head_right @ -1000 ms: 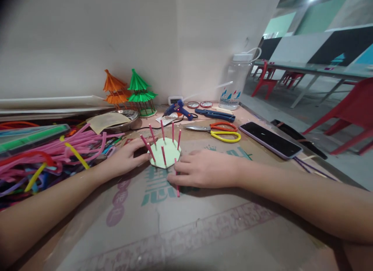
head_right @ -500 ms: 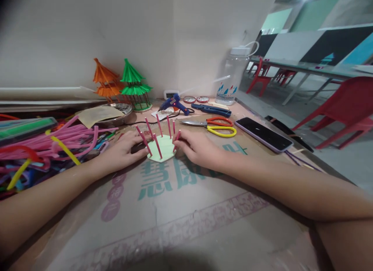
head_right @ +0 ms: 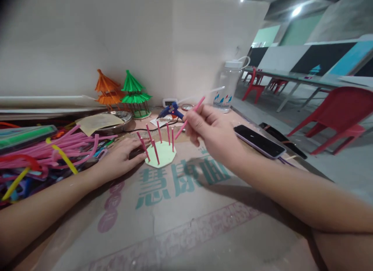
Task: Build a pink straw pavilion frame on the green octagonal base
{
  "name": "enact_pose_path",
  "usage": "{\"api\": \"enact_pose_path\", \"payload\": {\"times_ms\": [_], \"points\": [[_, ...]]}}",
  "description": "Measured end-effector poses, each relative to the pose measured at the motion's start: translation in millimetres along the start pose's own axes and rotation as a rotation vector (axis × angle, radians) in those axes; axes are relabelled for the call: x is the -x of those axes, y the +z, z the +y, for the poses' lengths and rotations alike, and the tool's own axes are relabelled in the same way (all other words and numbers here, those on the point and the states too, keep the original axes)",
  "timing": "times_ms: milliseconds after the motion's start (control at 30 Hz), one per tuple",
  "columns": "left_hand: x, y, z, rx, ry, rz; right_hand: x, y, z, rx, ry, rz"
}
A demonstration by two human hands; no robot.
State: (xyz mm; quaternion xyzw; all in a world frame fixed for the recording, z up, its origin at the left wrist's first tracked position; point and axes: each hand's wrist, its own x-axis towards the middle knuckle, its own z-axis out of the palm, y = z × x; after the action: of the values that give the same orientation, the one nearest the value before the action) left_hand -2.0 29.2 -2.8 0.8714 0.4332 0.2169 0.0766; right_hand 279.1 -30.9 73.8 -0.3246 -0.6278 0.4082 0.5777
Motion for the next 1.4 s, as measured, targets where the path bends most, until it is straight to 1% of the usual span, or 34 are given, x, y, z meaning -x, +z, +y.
{"api": "enact_pose_path", "payload": {"times_ms": [67, 133, 167, 200, 267, 333, 367, 433, 500, 567, 633, 667, 733, 767, 800, 833, 900, 967, 1067, 1133, 1267, 1400], "points": [[-1, -11, 4, 0.066, -0.050, 0.033, 1, 2, 6, -0.030, 0.079, -0.061], [0, -25, 12, 0.090, -0.151, 0.112, 2, 3, 13, -0.037, 0.117, -0.085], [2, -32, 16, 0.049, -0.208, 0.172, 2, 4, 16, -0.026, 0.119, -0.084], [5, -38, 22, -0.010, -0.229, 0.217, 2, 3, 18, -0.002, 0.114, -0.081], [11, -47, 36, -0.090, -0.154, 0.282, 1, 2, 20, 0.072, 0.100, -0.082], [16, -52, 51, -0.092, -0.017, 0.248, -1, 3, 19, 0.155, 0.078, -0.091], [18, -54, 58, -0.059, 0.040, 0.210, -2, 4, 18, 0.199, 0.058, -0.100], [18, -59, 71, 0.014, 0.119, 0.203, -6, 9, 13, 0.297, -0.008, -0.128], [14, -66, 80, 0.062, 0.128, 0.246, -11, 16, 7, 0.381, -0.080, -0.171], [10, -72, 86, 0.118, 0.101, 0.303, -16, 23, 0, 0.418, -0.128, -0.212], [10, -72, 89, 0.149, 0.083, 0.313, -20, 27, -5, 0.431, -0.154, -0.227], [12, -68, 89, 0.140, 0.089, 0.285, -20, 27, -5, 0.446, -0.165, -0.221], [20, -54, 86, 0.066, 0.134, 0.171, -17, 24, -3, 0.504, -0.182, -0.211], [25, -44, 83, -0.027, 0.150, 0.087, -14, 22, 0, 0.537, -0.189, -0.222], [30, -34, 81, -0.137, 0.164, 0.032, -11, 19, 3, 0.567, -0.196, -0.240], [35, -24, 78, -0.242, 0.185, 0.006, -7, 16, 8, 0.594, -0.202, -0.260], [40, -8, 75, -0.373, 0.233, -0.067, 0, 10, 18, 0.640, -0.216, -0.281], [41, 1, 75, -0.459, 0.250, -0.107, 5, 5, 27, 0.675, -0.241, -0.276], [36, 2, 79, -0.528, 0.252, -0.190, 11, 1, 37, 0.725, -0.263, -0.327], [34, 1, 82, -0.551, 0.249, -0.228, 13, -1, 41, 0.775, -0.255, -0.413], [35, 1, 84, -0.574, 0.251, -0.241, 16, 0, 43, 0.909, -0.191, -0.607], [36, 0, 84, -0.565, 0.253, -0.257, 15, 2, 43, 1.014, -0.156, -0.647]]}}
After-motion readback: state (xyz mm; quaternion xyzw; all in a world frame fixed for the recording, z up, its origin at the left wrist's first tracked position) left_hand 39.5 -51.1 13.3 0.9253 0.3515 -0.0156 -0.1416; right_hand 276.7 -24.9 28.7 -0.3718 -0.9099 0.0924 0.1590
